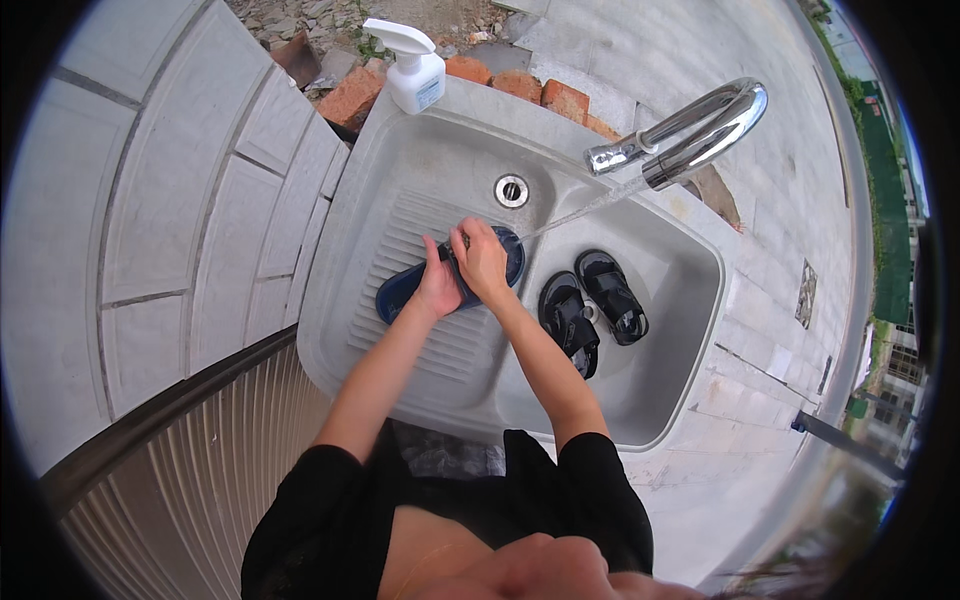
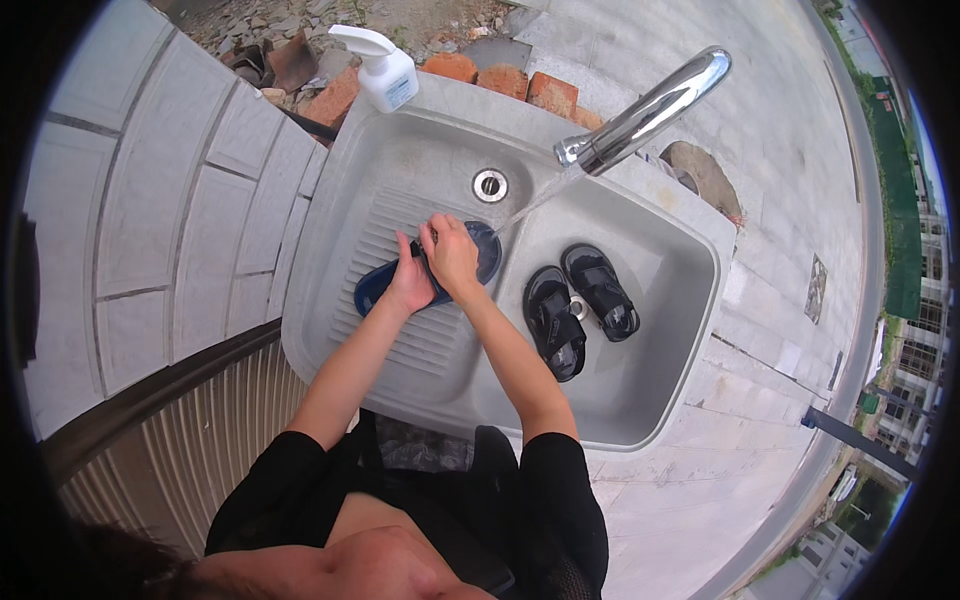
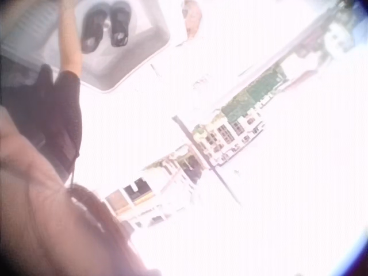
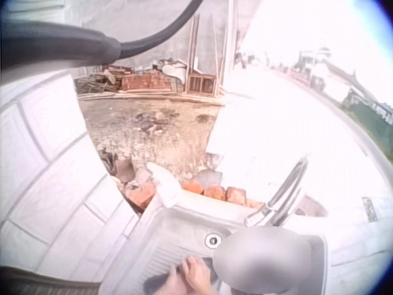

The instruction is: The person washes several pairs of sandals in an outdoor sink, scrubbing them with a small brush under running water.

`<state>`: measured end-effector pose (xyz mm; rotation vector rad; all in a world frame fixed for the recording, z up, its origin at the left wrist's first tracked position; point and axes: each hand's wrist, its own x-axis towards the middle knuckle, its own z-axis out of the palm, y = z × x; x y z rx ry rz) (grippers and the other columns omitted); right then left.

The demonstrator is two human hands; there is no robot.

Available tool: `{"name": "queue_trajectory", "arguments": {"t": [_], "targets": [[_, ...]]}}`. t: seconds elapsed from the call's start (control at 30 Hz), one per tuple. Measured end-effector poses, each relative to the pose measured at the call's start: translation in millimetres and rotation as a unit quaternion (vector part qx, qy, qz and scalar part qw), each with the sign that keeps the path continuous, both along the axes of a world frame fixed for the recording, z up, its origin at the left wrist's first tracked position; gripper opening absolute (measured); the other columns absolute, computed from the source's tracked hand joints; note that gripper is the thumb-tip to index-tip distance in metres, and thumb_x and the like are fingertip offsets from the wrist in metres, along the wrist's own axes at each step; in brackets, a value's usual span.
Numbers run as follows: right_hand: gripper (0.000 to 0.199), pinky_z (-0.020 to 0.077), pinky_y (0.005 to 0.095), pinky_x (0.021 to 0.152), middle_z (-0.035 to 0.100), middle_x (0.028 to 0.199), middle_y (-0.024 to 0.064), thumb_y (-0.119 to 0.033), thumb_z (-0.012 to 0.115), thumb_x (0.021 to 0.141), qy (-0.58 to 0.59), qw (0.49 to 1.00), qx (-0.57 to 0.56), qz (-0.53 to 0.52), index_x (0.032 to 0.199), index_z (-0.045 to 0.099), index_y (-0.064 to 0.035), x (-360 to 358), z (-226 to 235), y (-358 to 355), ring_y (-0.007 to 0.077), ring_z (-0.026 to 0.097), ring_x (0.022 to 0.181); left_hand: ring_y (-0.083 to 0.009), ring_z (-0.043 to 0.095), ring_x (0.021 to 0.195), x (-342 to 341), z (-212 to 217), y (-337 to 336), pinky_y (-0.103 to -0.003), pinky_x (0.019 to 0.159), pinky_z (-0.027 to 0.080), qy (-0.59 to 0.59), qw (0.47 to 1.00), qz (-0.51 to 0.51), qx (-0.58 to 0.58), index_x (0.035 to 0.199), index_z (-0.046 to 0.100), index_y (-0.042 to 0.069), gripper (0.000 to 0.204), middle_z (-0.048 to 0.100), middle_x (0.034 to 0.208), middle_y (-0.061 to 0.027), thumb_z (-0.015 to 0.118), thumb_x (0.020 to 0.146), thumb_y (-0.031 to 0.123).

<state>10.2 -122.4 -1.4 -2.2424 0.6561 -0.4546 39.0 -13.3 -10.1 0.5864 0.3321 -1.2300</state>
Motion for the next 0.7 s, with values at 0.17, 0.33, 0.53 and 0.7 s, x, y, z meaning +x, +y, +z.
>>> {"name": "queue_trajectory", "arguments": {"t": [0.17,0.33,0.53,0.7], "targets": [[0.016,0.0458,0.0439,0.058,0.055,0.071,0.0125,-0.020,0.055,0.084,0.205,0.967,-0.150,0.016,0.078,0.049,-0.0063,-31.6,-15.9,-59.4,0.0312,0.058,0.072,-0.0265,0.037,0.126,-2.6,5.4,-7.5,-0.041,0.106,0.027,0.021,0.999,-0.020,-0.016,0.136,0.029,-0.001,0.114,0.039,0.136,-0.0147,0.020,0.064,0.088],[0.015,0.0463,0.0439,0.057,0.056,0.070,0.0118,-0.020,0.055,0.084,-0.016,0.994,-0.094,0.044,0.078,0.050,-0.0071,-11.1,28.6,14.9,0.0315,0.059,0.068,-0.0270,0.040,0.123,-3.7,1.5,1.0,-0.044,0.104,0.028,0.018,0.999,0.026,0.015,0.132,0.035,0.000,0.110,0.043,0.133,-0.0136,0.023,0.066,0.086],[0.010,0.0494,0.0407,0.056,0.058,0.073,0.0114,-0.016,0.055,0.082,0.108,0.970,-0.189,0.108,0.078,0.051,-0.0068,-44.6,-2.0,-13.7,0.0302,0.060,0.068,-0.0274,0.040,0.123,-2.2,-5.5,-1.2,-0.045,0.103,0.029,0.064,0.998,0.000,0.014,0.132,0.036,0.001,0.112,0.043,0.133,-0.0137,0.025,0.062,0.088],[0.019,0.0477,0.0443,0.057,0.059,0.074,0.0146,-0.022,0.056,0.084,0.143,0.976,-0.162,-0.012,0.082,0.049,-0.0044,-55.8,24.0,-60.0,0.0346,0.060,0.069,-0.0245,0.046,0.117,-2.8,-20.5,-9.9,-0.039,0.101,0.034,0.033,0.999,-0.010,-0.040,0.126,0.042,0.000,0.072,0.048,0.128,-0.0115,0.036,0.086,0.060]]}}
